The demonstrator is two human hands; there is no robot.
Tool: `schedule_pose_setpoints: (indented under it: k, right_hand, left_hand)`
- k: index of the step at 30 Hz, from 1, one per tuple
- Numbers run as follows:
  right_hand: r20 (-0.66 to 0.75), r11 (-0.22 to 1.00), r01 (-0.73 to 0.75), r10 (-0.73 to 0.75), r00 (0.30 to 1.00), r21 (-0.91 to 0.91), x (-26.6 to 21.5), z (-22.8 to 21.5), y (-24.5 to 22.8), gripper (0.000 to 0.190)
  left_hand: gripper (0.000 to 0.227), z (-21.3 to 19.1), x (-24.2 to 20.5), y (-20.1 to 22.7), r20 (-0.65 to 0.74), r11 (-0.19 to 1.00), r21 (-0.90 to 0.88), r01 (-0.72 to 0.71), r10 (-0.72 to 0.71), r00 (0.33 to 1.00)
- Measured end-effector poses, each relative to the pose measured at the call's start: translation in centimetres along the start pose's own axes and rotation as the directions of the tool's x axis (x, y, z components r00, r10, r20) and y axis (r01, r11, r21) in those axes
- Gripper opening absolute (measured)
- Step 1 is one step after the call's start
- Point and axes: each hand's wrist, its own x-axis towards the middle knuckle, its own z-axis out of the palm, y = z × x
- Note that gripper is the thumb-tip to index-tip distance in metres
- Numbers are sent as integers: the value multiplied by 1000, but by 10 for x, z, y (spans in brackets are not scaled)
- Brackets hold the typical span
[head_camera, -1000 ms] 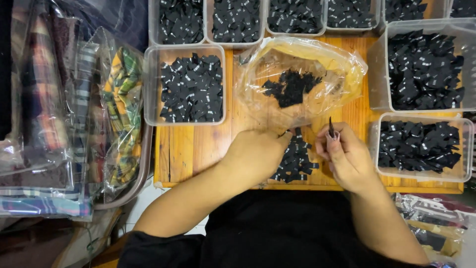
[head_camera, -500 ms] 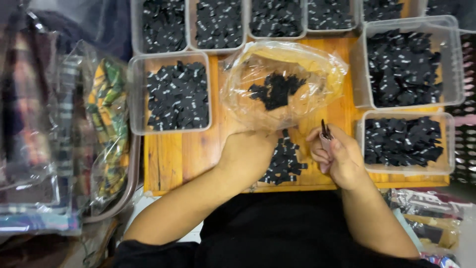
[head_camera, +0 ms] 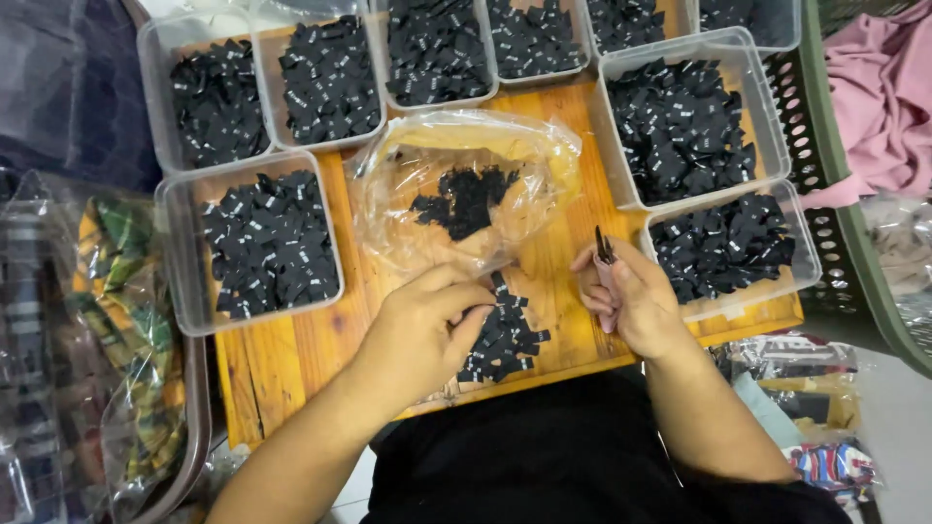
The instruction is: The person uses pink scissors to cut small black fabric pieces from a larger sheet inside a clear plastic bag. They then pick up the cut pieces and place them into a clear plastic container on the table.
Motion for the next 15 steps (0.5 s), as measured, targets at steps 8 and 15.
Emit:
schedule_pose_setpoints:
  k: [8, 15]
  right_hand:
    - [-8, 997, -39, 39, 999, 63, 13, -1, 1, 55]
    - [214, 983, 95, -61, 975, -155, 31, 71, -50, 44]
  left_hand:
    - [15, -14, 14, -2, -20, 895, -389, 220, -247, 969]
    - [15, 5, 22, -29, -4, 440, -877, 193, -409, 913]
